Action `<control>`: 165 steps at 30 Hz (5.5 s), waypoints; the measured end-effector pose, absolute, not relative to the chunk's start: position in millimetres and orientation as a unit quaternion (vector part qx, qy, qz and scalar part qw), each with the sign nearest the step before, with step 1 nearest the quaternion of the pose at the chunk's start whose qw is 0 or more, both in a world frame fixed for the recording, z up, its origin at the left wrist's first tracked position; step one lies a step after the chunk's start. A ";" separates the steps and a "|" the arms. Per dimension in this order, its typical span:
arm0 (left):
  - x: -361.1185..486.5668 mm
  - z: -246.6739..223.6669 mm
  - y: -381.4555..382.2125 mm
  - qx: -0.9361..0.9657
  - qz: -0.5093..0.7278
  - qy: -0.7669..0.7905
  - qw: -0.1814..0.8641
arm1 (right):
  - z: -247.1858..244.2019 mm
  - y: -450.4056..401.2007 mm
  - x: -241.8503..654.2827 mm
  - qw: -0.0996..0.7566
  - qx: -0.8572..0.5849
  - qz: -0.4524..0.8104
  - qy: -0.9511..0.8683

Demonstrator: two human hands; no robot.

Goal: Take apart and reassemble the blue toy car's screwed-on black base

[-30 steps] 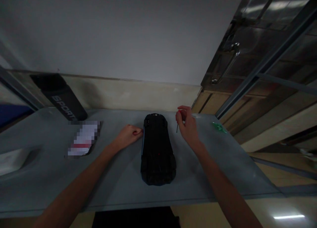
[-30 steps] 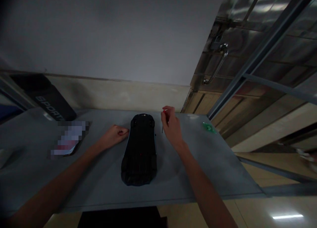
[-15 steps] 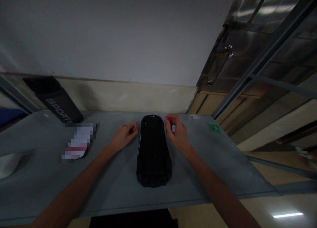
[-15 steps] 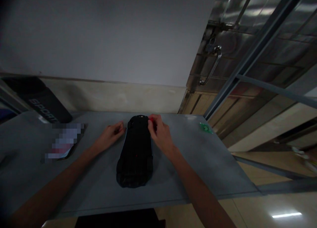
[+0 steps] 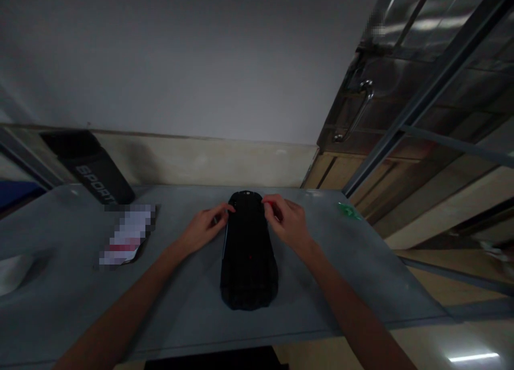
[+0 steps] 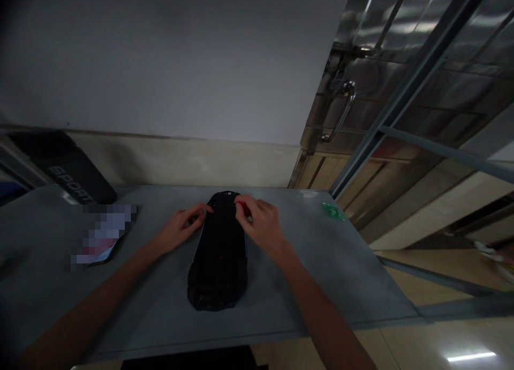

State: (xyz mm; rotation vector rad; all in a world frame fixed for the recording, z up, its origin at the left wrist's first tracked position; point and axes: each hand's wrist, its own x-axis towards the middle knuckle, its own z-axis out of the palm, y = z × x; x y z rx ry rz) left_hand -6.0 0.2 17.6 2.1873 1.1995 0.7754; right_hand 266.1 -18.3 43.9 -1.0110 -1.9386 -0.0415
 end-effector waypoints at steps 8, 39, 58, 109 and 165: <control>-6.1 17.7 -0.5 0.803 0.286 0.445 0.275 | 45.1 -17.0 266.2 0.470 -0.399 -0.029 -0.787; -5.5 20.6 -2.6 0.816 0.286 0.438 0.246 | 64.8 -22.4 277.7 0.408 -0.340 -0.016 -0.847; -6.1 20.6 -2.9 0.816 0.288 0.436 0.246 | 64.9 -23.9 278.1 0.412 -0.351 -0.007 -0.841; -4.8 23.7 -4.6 0.818 0.282 0.435 0.251 | 58.3 -20.2 272.8 0.432 -0.375 -0.039 -0.819; -4.3 23.8 -5.2 0.814 0.276 0.444 0.254 | 59.4 -21.8 269.3 0.420 -0.386 -0.017 -0.821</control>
